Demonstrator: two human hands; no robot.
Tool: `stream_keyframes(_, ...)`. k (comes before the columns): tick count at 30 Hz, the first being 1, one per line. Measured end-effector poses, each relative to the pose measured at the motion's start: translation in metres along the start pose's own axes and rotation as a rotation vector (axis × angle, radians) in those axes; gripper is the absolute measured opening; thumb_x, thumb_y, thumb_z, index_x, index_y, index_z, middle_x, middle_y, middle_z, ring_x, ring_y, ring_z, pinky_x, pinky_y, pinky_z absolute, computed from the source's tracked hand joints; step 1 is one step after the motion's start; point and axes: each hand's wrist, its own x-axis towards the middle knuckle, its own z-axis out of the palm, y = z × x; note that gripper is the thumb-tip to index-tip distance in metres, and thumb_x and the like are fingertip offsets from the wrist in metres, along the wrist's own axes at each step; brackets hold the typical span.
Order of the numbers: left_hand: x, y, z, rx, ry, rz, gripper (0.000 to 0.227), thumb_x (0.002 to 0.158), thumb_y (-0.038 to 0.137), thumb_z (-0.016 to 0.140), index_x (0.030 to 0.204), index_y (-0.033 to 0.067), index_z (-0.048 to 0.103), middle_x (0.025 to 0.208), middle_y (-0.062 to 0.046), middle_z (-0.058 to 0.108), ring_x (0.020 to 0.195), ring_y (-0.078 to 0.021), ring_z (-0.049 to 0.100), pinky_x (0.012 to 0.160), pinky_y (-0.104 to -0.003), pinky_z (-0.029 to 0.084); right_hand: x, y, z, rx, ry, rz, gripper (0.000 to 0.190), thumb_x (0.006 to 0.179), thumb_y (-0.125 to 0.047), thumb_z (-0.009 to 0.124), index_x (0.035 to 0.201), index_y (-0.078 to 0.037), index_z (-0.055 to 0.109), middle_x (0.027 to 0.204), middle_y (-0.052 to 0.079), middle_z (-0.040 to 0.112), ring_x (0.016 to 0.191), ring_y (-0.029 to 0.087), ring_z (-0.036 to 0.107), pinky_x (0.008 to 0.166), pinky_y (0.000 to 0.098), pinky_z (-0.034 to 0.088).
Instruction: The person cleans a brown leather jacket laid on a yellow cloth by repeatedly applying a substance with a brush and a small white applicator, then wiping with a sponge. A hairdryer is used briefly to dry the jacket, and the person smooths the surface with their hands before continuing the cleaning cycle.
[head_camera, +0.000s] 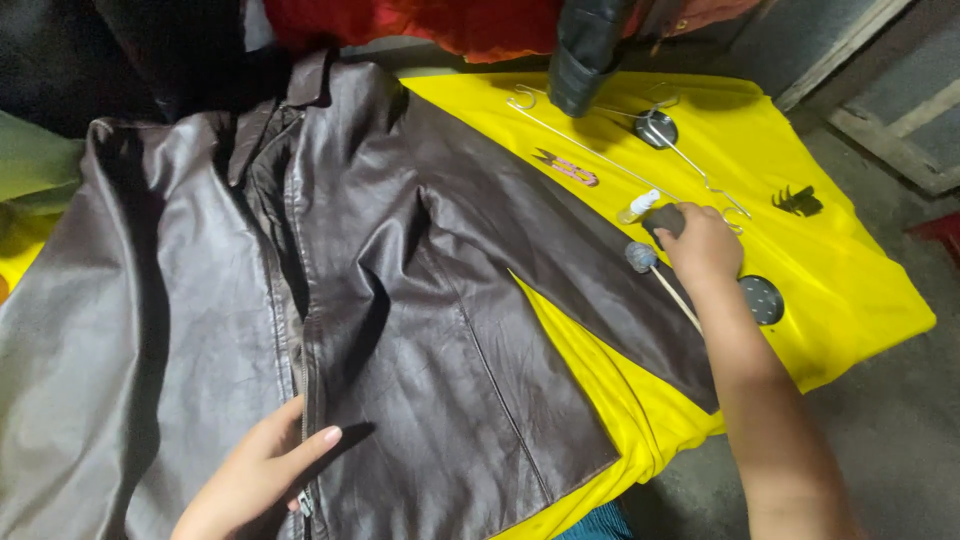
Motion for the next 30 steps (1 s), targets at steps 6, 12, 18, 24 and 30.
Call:
stream_keyframes(6, 0.005, -0.003, -0.001, 0.025, 0.017, -0.036, 0.04, 0.092, 0.018, 0.071, 0.132, 0.0124, 0.072, 0.078, -0.014, 0.064, 0.054, -0.0205, 0.055, 0.034, -0.036, 0.05, -0.003, -0.005, -0.008, 0.003, -0.058, -0.004, 0.057, 0.097, -0.038, 0.068, 0.146, -0.011, 0.057, 0.141, 0.016, 0.061, 0.125, 0.041, 0.059, 0.093, 0.0586, 0.051)
stream_keyframes(12, 0.015, -0.013, -0.006, 0.018, -0.036, -0.012, 0.048, 0.09, 0.019, 0.069, 0.137, 0.0134, 0.068, 0.081, -0.015, 0.069, 0.047, -0.0209, 0.053, 0.03, -0.036, 0.05, -0.025, -0.008, -0.054, 0.172, -0.034, 0.035, 0.063, 0.1, -0.048, 0.06, 0.15, -0.009, 0.052, 0.145, 0.02, 0.054, 0.128, 0.042, 0.054, 0.095, 0.0586, 0.048)
stream_keyframes(18, 0.039, -0.045, -0.011, -0.199, -0.028, 0.105, 0.054, 0.086, 0.004, 0.068, 0.139, -0.0002, 0.067, 0.137, -0.013, 0.079, 0.127, -0.02, 0.068, 0.112, -0.035, 0.048, -0.055, 0.018, -0.056, 0.232, 0.069, -0.016, 0.022, 0.1, -0.029, 0.064, 0.112, -0.011, 0.07, 0.112, 0.009, 0.066, 0.103, 0.034, 0.064, 0.078, 0.0507, 0.05)
stream_keyframes(24, 0.049, -0.058, -0.015, -0.179, 0.015, 0.1, 0.052, 0.084, -0.001, 0.07, 0.136, -0.0025, 0.072, 0.129, -0.017, 0.083, 0.122, -0.0228, 0.071, 0.112, -0.036, 0.048, -0.109, 0.025, -0.048, 0.07, -0.115, -0.076, 0.033, 0.097, -0.041, 0.062, 0.105, -0.012, 0.076, 0.108, 0.007, 0.074, 0.096, 0.034, 0.071, 0.073, 0.0498, 0.053)
stream_keyframes(30, 0.057, -0.076, -0.006, -0.106, 0.233, 0.108, 0.052, 0.082, 0.0, 0.075, 0.134, 0.0025, 0.075, 0.116, -0.018, 0.084, 0.112, -0.0252, 0.073, 0.104, -0.034, 0.05, -0.122, 0.049, -0.04, 0.051, -0.11, -0.113, 0.025, 0.094, -0.034, 0.063, 0.103, -0.014, 0.075, 0.108, 0.003, 0.075, 0.095, 0.03, 0.072, 0.077, 0.0478, 0.055)
